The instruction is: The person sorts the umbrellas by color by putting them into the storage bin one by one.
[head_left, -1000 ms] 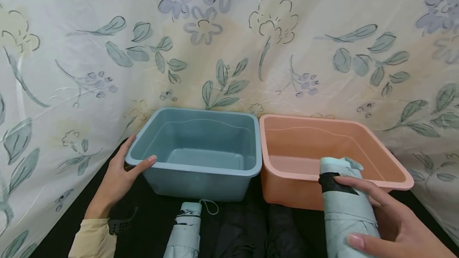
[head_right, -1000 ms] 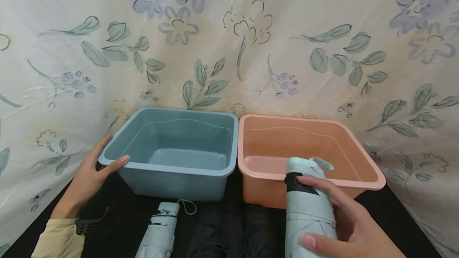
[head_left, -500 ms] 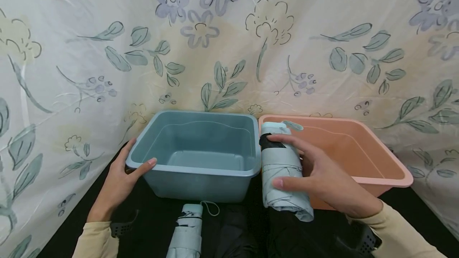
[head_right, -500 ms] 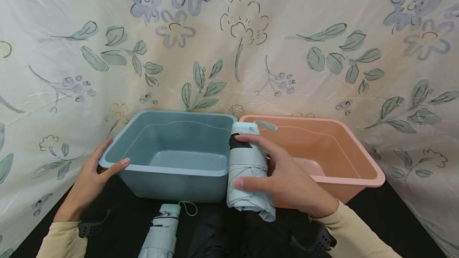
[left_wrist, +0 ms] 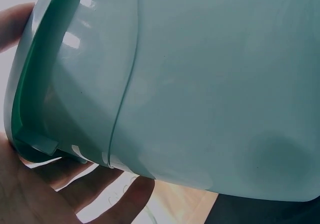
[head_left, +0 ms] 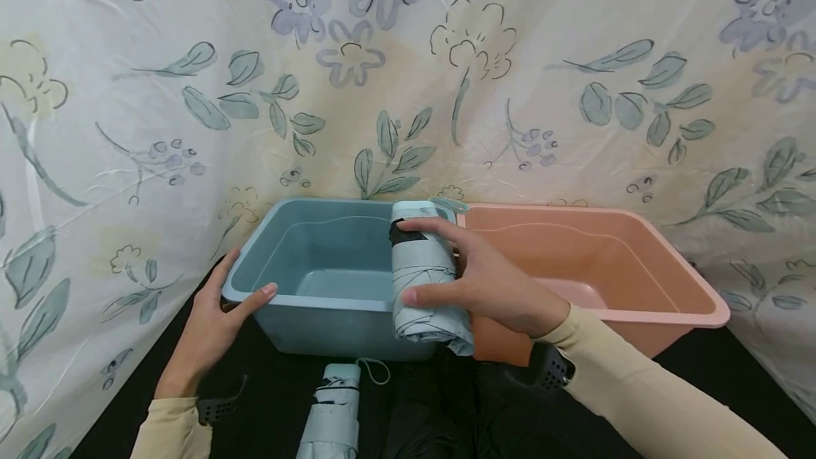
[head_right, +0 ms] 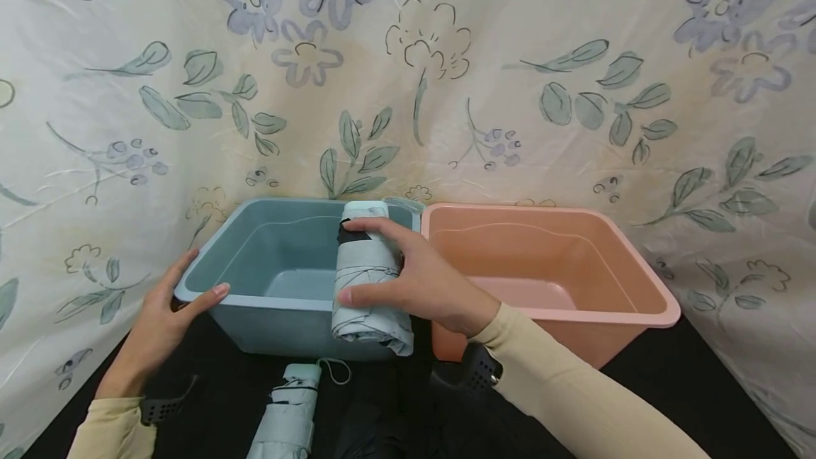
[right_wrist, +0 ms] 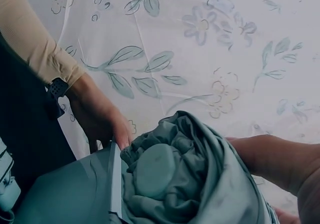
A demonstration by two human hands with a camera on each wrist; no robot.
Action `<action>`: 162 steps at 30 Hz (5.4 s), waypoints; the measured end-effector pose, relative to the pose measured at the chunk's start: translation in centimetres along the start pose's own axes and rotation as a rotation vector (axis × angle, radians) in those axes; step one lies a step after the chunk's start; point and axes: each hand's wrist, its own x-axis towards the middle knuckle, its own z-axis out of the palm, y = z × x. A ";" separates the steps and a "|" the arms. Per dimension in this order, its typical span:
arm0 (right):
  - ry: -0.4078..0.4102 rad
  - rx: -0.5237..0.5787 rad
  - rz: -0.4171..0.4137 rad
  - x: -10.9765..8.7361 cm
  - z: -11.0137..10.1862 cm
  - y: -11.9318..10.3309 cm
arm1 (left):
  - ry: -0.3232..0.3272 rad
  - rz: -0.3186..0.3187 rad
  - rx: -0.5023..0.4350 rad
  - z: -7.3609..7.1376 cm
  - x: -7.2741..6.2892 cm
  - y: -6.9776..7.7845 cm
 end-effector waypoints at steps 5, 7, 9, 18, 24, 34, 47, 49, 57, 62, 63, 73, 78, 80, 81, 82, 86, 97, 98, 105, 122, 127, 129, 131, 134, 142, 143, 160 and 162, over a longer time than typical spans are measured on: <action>-0.012 -0.051 -0.012 2.6 1.0 -0.1 | 0.002 -0.001 -0.001 0.0 0.0 -0.1; -0.018 -0.061 -0.021 3.7 1.4 -0.1 | 0.003 0.002 -0.003 0.1 0.0 -0.1; -0.021 -0.067 -0.027 4.7 1.9 -0.1 | 0.006 0.006 -0.006 0.1 0.1 -0.2; -0.019 -0.051 0.033 9.9 4.1 0.1 | 0.008 0.025 -0.023 0.2 0.0 -0.4; -0.026 -0.020 0.059 12.7 5.2 0.5 | -0.004 0.045 -0.033 0.2 -0.1 -0.4; -0.010 0.021 0.129 16.3 7.3 2.2 | -0.019 0.055 -0.026 0.1 0.0 -0.3; -0.003 -0.043 0.202 18.1 9.3 2.7 | -0.037 0.049 -0.021 -0.3 0.0 -0.4; 0.002 -0.058 0.205 18.3 9.5 2.8 | -0.036 0.051 -0.021 -0.4 0.0 -0.5; 0.009 -0.082 0.216 19.3 10.3 3.1 | -0.035 0.050 -0.026 -0.6 -0.1 -0.7; 0.008 -0.083 0.227 20.0 10.7 3.3 | -0.032 0.053 -0.027 -0.4 0.1 -0.7; 0.010 -0.086 0.232 20.1 10.8 3.4 | -0.031 0.053 -0.025 -0.3 0.1 -0.7; -0.001 -0.109 0.253 21.1 11.2 4.1 | -0.024 0.049 -0.022 -0.2 0.2 -0.7; -0.030 -0.123 0.259 21.3 11.4 4.2 | -0.023 0.046 -0.026 -0.2 0.1 -0.7; -0.043 -0.131 0.259 21.4 11.5 4.3 | -0.023 0.047 -0.027 -0.1 0.1 -0.8; -0.050 -0.135 0.259 21.4 11.5 4.3 | -0.023 0.049 -0.028 -0.1 0.1 -0.8; -0.054 -0.140 0.260 21.4 11.5 4.3 | -0.023 0.049 -0.029 -0.1 0.2 -0.8; -0.071 -0.151 0.265 21.5 11.5 4.3 | -0.029 0.046 -0.034 -0.1 0.2 -0.9; -0.122 -0.218 0.272 21.6 11.6 4.4 | -0.026 0.049 -0.030 -0.3 0.2 -1.0; -0.128 -0.213 0.272 21.7 11.6 4.4 | -0.025 0.049 -0.030 -0.3 0.2 -1.0; -0.157 -0.209 0.275 21.8 11.5 4.6 | -0.026 0.051 -0.035 -0.3 0.2 -1.1; -0.183 -0.199 0.316 21.9 11.4 4.8 | -0.024 0.062 -0.035 -0.2 0.1 -1.0; -0.207 -0.190 0.326 22.1 11.3 4.9 | -0.022 0.060 -0.028 -0.2 0.1 -1.0; -0.214 -0.187 0.331 22.2 11.3 4.9 | -0.022 0.054 -0.022 -0.2 0.1 -1.0; -0.220 -0.144 0.346 22.3 11.2 4.9 | -0.021 0.049 -0.019 -0.1 0.1 -0.9; -0.230 -0.014 0.369 22.4 11.2 4.9 | -0.022 0.047 -0.015 -0.1 0.0 -0.8; -0.222 0.004 0.363 22.3 11.0 4.6 | -0.020 0.071 -0.041 0.0 0.0 -0.8; -0.220 0.000 0.363 22.2 10.9 4.6 | -0.020 0.069 -0.042 0.0 0.0 -0.8; -0.217 -0.028 0.330 19.7 10.4 2.8 | -0.027 0.061 -0.024 -0.2 0.0 -0.8; -0.233 -0.052 0.309 19.0 9.9 2.5 | -0.024 0.056 -0.023 -0.3 0.1 -0.8</action>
